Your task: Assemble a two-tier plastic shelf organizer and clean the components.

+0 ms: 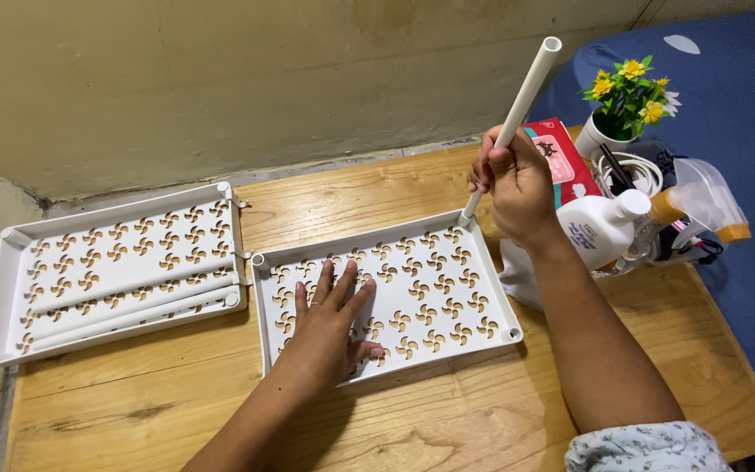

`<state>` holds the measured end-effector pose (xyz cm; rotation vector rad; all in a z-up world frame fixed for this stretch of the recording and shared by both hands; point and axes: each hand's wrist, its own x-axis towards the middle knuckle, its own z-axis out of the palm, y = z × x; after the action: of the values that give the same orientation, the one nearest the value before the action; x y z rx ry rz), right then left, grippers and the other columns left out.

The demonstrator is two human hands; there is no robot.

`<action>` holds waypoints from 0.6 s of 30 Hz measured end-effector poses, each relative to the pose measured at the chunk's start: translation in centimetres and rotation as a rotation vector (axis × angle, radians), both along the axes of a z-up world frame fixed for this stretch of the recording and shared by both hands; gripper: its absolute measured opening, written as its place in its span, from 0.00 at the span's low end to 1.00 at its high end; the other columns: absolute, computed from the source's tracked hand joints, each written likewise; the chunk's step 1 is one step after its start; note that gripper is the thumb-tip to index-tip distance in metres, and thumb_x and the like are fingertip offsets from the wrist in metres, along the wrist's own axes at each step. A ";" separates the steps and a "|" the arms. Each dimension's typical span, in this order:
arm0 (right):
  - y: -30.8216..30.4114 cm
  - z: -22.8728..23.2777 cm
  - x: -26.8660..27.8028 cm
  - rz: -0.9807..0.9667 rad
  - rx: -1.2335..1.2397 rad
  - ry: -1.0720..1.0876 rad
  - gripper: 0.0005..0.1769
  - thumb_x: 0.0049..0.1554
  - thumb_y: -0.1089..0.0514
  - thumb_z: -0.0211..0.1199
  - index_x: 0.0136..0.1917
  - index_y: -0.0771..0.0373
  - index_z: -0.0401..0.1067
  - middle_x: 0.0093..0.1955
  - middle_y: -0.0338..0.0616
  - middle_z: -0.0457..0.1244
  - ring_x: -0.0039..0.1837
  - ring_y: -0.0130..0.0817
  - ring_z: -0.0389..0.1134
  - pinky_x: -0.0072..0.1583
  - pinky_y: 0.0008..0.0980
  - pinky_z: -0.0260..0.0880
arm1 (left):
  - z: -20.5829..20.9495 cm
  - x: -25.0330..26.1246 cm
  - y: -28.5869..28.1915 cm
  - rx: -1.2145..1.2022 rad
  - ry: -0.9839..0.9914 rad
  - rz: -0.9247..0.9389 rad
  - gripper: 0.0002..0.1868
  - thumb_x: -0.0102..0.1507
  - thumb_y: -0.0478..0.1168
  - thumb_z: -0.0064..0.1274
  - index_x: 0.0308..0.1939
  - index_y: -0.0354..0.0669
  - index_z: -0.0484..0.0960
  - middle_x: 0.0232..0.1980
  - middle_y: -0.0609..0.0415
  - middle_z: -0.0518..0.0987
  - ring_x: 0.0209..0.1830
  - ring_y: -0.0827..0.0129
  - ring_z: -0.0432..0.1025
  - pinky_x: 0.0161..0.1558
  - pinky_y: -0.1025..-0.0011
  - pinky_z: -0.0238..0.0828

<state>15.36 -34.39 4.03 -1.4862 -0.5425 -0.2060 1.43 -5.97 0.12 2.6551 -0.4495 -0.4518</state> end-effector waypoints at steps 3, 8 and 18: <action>-0.2 -0.2 0.2 0.046 0.000 -0.016 0.13 0.74 0.53 0.47 0.52 0.63 0.59 0.37 0.38 0.53 0.39 0.27 0.54 0.49 0.32 0.66 | -0.4 -0.1 0.1 -0.024 -0.029 0.000 0.53 0.52 0.61 0.66 0.78 0.55 0.61 0.86 0.50 0.43 0.83 0.47 0.28 0.72 0.32 0.24; -1.3 -0.6 0.8 0.160 0.089 0.010 0.14 0.73 0.50 0.50 0.51 0.63 0.60 0.38 0.39 0.53 0.40 0.29 0.53 0.49 0.33 0.62 | -0.4 0.0 0.2 -0.018 -0.019 -0.001 0.53 0.52 0.62 0.66 0.78 0.55 0.60 0.86 0.50 0.42 0.83 0.48 0.27 0.73 0.33 0.24; -1.5 -2.3 1.2 0.324 0.269 0.063 0.21 0.70 0.43 0.53 0.54 0.64 0.66 0.37 0.35 0.52 0.41 0.28 0.50 0.50 0.32 0.57 | -0.9 0.0 0.3 -0.017 -0.015 -0.022 0.52 0.54 0.61 0.64 0.79 0.55 0.59 0.86 0.48 0.40 0.82 0.47 0.24 0.72 0.32 0.21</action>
<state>16.60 -35.89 1.72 -1.1224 -0.6685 0.0219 1.40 -5.71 -0.78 2.6408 -0.4860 -0.4331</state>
